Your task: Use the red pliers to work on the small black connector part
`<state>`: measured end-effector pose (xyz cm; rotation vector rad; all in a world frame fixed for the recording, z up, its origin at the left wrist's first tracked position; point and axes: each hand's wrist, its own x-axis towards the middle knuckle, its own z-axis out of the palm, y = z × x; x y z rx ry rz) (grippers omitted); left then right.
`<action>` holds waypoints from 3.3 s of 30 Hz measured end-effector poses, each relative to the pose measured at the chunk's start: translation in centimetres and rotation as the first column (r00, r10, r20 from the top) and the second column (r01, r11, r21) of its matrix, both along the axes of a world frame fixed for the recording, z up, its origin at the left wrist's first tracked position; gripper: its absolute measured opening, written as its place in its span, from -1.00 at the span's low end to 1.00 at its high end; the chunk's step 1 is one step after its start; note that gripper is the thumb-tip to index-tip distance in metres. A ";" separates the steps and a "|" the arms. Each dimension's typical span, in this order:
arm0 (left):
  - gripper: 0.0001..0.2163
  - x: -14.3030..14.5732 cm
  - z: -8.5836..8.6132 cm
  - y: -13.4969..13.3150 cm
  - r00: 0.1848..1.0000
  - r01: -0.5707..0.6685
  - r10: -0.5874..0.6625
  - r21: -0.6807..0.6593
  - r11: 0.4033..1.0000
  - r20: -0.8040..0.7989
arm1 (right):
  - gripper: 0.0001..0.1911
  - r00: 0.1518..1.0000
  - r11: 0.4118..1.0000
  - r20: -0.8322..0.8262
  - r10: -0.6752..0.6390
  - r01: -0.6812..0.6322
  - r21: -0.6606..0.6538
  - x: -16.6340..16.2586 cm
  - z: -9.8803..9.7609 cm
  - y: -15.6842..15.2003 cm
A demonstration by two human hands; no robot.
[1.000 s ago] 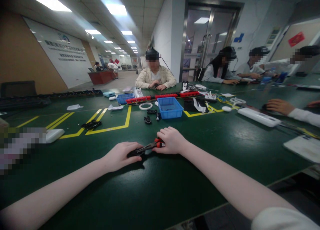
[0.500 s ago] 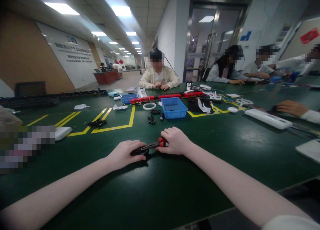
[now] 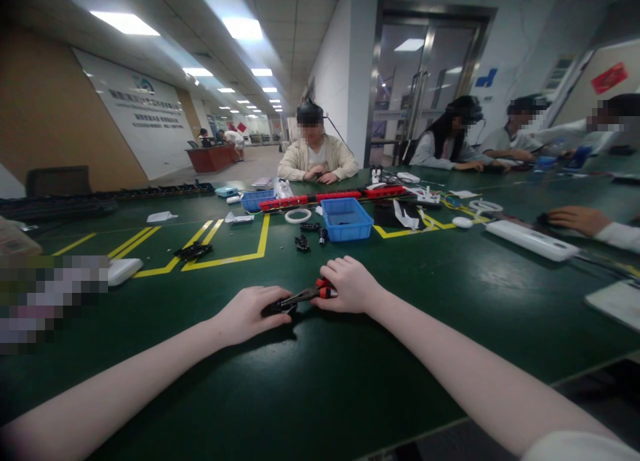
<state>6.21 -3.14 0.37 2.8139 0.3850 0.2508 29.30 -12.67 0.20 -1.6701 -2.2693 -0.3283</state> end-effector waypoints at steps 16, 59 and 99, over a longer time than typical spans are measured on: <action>-0.67 0.0 0.0 -0.2 0.999 -0.051 0.052 0.078 0.996 -0.006 | -0.62 1.000 0.999 -0.003 -0.031 0.031 0.009 -0.2 0.0 0.0; -0.72 -0.3 -0.5 0.2 0.984 -0.035 0.038 -0.021 0.999 0.174 | -0.69 0.997 0.984 -0.079 0.003 0.011 0.177 0.3 0.1 -0.1; -0.61 -0.1 -0.1 -0.1 0.991 -0.063 0.062 0.004 0.998 0.118 | -0.79 1.000 1.000 0.008 -0.014 0.014 0.013 -0.2 -0.3 0.0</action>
